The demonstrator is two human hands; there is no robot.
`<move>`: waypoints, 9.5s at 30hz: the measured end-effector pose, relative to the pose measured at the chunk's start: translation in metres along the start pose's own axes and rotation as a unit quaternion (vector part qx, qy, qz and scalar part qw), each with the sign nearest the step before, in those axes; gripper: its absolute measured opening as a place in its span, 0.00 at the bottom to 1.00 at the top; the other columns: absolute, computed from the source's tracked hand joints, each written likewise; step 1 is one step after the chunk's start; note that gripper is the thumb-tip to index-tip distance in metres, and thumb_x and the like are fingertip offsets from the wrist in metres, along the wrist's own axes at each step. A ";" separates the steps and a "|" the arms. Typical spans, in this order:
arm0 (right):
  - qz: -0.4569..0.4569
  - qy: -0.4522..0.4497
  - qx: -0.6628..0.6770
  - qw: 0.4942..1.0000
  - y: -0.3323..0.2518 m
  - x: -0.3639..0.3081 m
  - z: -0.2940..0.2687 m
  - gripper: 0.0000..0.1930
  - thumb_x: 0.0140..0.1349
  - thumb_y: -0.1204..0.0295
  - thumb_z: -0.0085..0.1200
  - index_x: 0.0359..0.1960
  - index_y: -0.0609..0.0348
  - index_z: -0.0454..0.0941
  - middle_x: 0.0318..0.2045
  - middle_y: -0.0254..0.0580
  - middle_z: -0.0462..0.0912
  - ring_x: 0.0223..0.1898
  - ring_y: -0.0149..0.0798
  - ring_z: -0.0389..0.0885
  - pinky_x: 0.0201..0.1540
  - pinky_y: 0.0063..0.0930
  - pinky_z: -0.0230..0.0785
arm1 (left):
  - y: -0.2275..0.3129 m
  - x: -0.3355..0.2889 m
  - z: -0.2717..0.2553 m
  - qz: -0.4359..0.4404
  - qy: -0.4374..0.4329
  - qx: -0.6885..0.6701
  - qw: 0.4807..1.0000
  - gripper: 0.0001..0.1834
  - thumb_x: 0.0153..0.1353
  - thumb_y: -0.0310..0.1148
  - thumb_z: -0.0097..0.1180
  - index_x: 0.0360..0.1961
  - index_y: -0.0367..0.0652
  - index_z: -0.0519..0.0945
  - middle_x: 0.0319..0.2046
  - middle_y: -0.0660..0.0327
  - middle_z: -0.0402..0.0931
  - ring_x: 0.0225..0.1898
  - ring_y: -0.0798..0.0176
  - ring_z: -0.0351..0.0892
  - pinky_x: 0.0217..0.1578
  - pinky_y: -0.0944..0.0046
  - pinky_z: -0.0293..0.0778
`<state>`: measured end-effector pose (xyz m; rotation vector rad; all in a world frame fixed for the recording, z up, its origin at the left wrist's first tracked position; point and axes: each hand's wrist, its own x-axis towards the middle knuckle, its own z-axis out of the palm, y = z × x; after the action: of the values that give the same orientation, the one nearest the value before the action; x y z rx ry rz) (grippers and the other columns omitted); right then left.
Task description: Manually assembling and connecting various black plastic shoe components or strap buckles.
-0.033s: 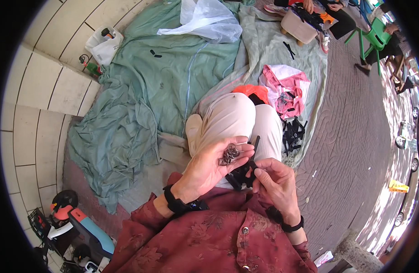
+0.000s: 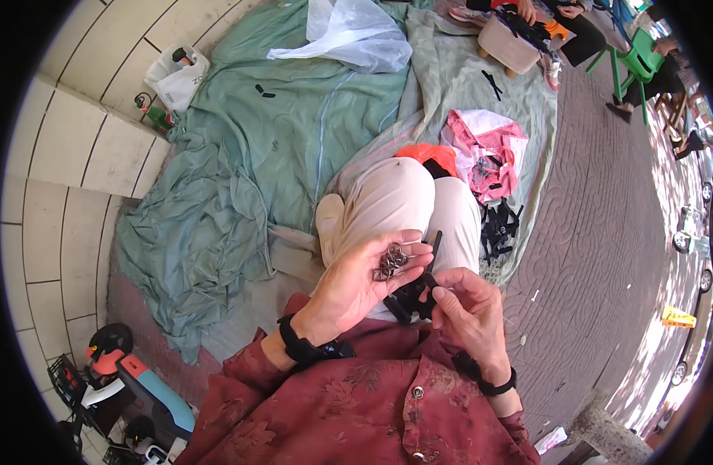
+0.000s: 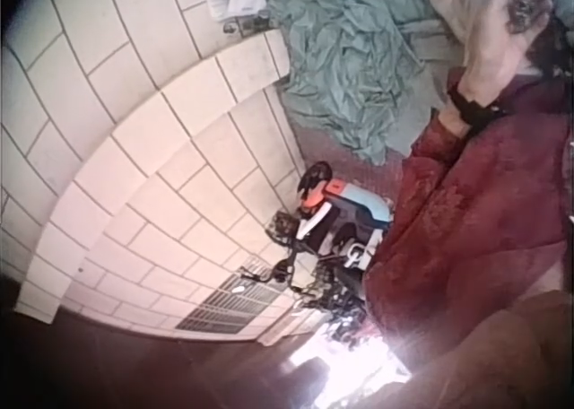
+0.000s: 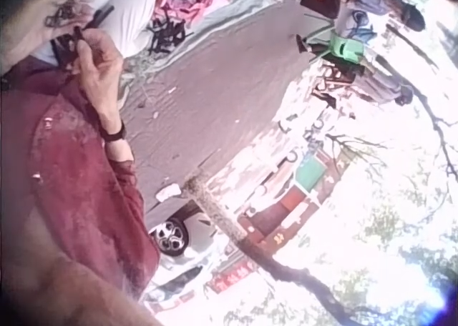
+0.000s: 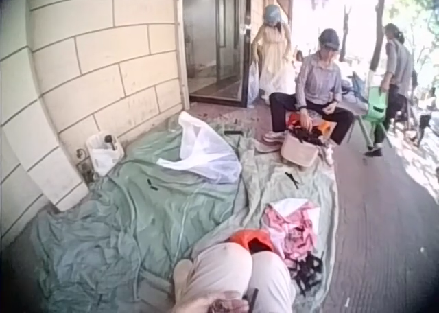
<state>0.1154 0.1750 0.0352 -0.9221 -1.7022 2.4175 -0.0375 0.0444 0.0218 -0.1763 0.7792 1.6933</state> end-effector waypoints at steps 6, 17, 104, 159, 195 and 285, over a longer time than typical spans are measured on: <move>-0.242 -0.023 -0.229 0.942 -0.006 0.014 0.018 0.16 0.53 0.84 0.60 0.45 0.62 0.80 0.31 0.38 0.80 0.29 0.33 0.78 0.33 0.27 0.72 | -0.003 0.006 0.006 -0.003 -0.031 -0.008 0.999 0.27 0.73 0.42 0.33 0.62 0.32 0.65 0.55 0.48 0.72 0.60 0.53 0.70 0.62 0.55 0.64; -0.331 0.012 -0.330 0.884 0.009 0.028 0.021 0.13 0.53 0.83 0.60 0.42 0.62 0.81 0.28 0.41 0.77 0.28 0.38 0.78 0.31 0.28 0.70 | -0.015 0.009 0.001 0.004 -0.074 -0.022 0.997 0.25 0.72 0.44 0.36 0.60 0.36 0.68 0.52 0.55 0.73 0.54 0.61 0.71 0.56 0.58 0.66; 0.006 -0.118 0.094 0.989 0.012 0.008 -0.019 0.08 0.72 0.76 0.42 0.48 0.62 0.70 0.38 0.44 0.81 0.28 0.26 0.75 0.24 0.15 0.62 | -0.004 -0.001 -0.002 0.063 0.033 0.214 0.974 0.08 0.63 0.31 0.60 0.40 0.38 0.79 0.31 0.64 0.79 0.29 0.73 0.77 0.32 0.75 0.73; -0.360 0.112 -0.176 0.909 0.012 0.001 0.015 0.09 0.63 0.71 0.57 0.39 0.64 0.77 0.24 0.42 0.80 0.25 0.31 0.77 0.28 0.28 0.70 | -0.016 -0.020 0.017 0.140 0.040 0.437 0.888 0.11 0.65 0.30 0.49 0.44 0.37 0.78 0.31 0.61 0.76 0.30 0.68 0.74 0.32 0.70 0.70; -0.321 -0.128 -0.200 0.917 0.033 -0.058 0.006 0.11 0.59 0.68 0.62 0.32 0.64 0.76 0.23 0.47 0.77 0.24 0.41 0.77 0.27 0.34 0.68 | -0.031 -0.072 -0.009 -0.013 -0.143 0.571 0.808 0.13 0.62 0.31 0.53 0.22 0.34 0.76 0.20 0.66 0.74 0.28 0.74 0.69 0.32 0.68 0.69; -0.174 0.038 0.151 0.972 0.024 -0.028 0.011 0.06 0.64 0.85 0.51 0.42 0.69 0.72 0.33 0.48 0.82 0.29 0.33 0.82 0.33 0.24 0.77 | -0.016 -0.017 0.042 0.287 0.008 0.540 0.791 0.10 0.59 0.25 0.59 0.22 0.35 0.75 0.18 0.64 0.74 0.20 0.75 0.70 0.22 0.70 0.65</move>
<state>0.1399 0.1466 0.0290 -0.6080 -1.2899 2.2833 -0.0058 0.0557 0.0562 0.9309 1.8208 1.4997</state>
